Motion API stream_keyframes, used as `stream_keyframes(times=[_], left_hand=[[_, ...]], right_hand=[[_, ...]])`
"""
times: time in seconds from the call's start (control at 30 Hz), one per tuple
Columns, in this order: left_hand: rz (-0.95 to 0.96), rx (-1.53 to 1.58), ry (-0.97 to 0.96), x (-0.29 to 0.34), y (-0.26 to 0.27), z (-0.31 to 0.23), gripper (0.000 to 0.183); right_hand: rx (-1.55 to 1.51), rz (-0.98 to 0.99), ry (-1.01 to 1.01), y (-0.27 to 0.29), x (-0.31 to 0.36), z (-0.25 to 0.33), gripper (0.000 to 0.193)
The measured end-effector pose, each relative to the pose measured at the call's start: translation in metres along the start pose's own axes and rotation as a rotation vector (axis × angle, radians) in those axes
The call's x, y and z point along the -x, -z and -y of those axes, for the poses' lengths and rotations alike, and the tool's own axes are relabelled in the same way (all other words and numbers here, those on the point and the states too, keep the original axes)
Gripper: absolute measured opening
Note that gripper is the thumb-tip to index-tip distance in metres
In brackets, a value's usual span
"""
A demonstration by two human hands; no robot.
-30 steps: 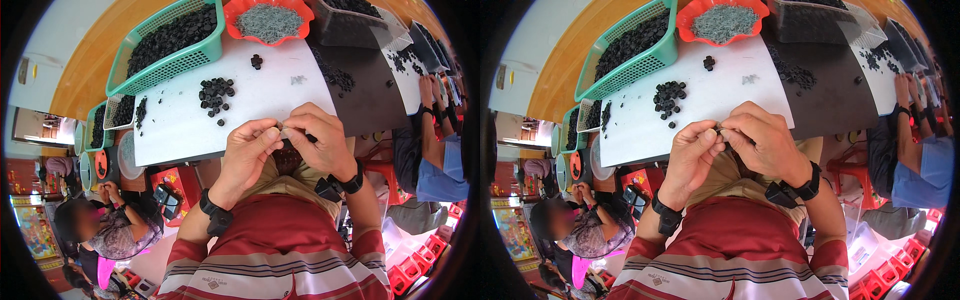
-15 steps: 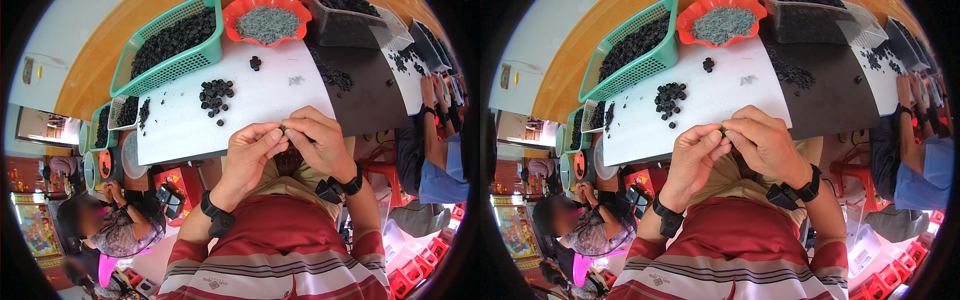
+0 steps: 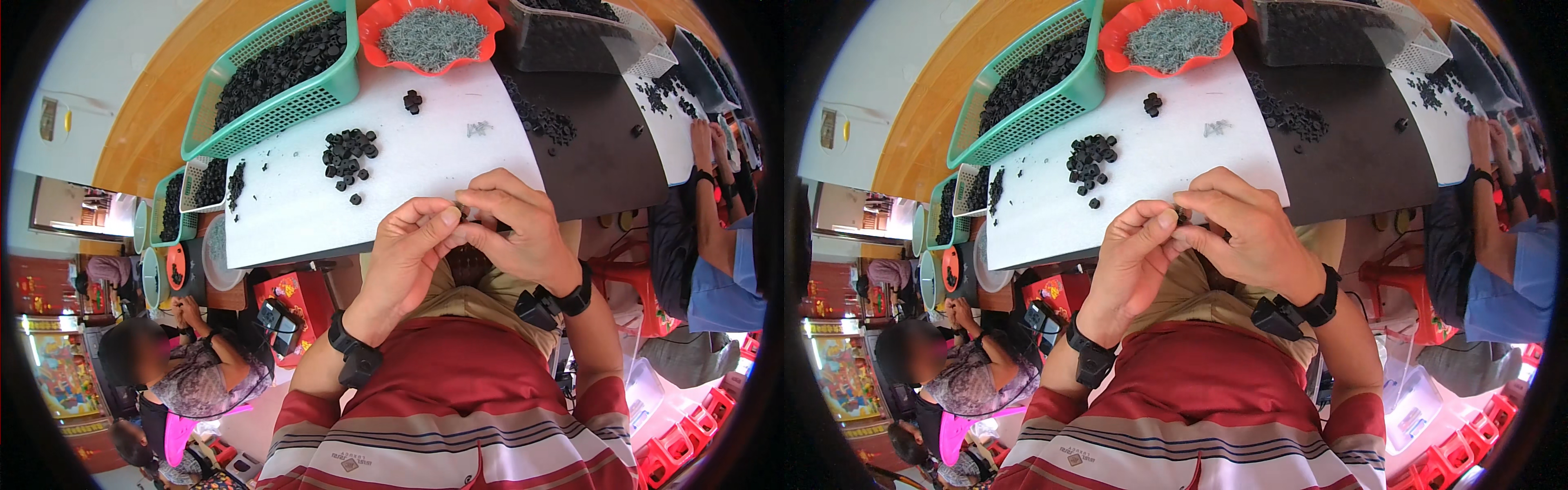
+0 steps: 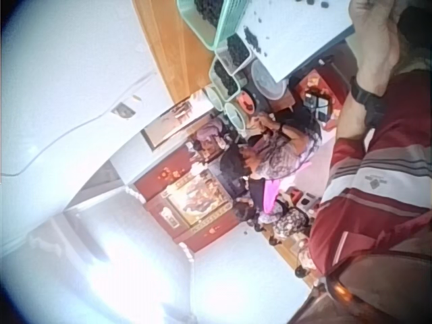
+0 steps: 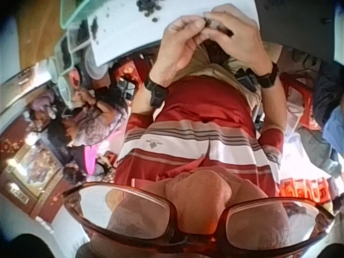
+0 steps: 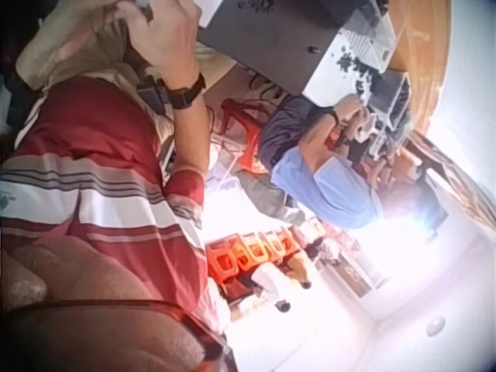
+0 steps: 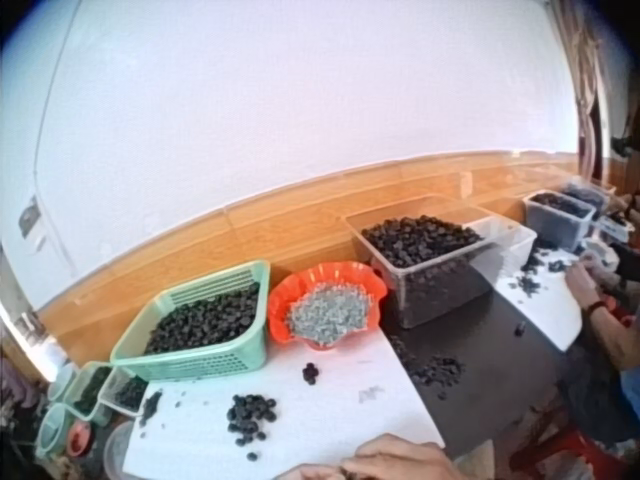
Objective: Assembling small black plastic parts by snapping components together.
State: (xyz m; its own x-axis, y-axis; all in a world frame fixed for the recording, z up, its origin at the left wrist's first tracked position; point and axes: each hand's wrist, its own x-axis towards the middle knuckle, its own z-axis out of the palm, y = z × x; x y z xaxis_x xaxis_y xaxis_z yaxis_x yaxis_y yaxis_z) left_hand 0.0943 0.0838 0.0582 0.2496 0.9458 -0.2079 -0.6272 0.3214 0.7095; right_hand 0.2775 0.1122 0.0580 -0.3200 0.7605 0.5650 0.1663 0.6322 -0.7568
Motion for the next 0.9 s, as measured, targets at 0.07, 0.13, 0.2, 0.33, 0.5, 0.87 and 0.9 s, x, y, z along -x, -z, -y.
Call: stream_keyframes(times=[0.07,0.13,0.2,0.33,0.5,0.87,0.9], left_hand=[[-0.001,-0.028,0.008,0.000,0.000,0.000,0.008],[-0.001,-0.035,0.020,-0.001,0.002,0.000,0.010],[-0.001,-0.041,0.031,-0.002,0.003,-0.002,0.012],[-0.013,-0.002,0.062,-0.001,-0.003,-0.005,0.019],[-0.046,0.053,0.073,-0.002,-0.006,-0.004,0.025],[-0.027,0.166,0.080,-0.005,0.000,0.000,0.017],[-0.026,0.165,0.080,-0.005,0.000,0.000,0.017]], right_hand=[[0.019,0.005,-0.013,0.001,-0.001,0.001,0.034],[0.019,0.012,-0.010,0.002,-0.002,0.002,0.034],[0.018,0.019,-0.007,0.002,-0.003,0.001,0.035],[0.001,0.043,0.002,0.002,-0.005,0.000,0.035],[-0.052,0.009,-0.008,-0.001,-0.004,-0.004,0.033],[-0.093,-0.140,0.041,-0.010,-0.004,-0.009,0.023],[-0.093,-0.141,0.042,-0.011,-0.003,-0.010,0.023]])
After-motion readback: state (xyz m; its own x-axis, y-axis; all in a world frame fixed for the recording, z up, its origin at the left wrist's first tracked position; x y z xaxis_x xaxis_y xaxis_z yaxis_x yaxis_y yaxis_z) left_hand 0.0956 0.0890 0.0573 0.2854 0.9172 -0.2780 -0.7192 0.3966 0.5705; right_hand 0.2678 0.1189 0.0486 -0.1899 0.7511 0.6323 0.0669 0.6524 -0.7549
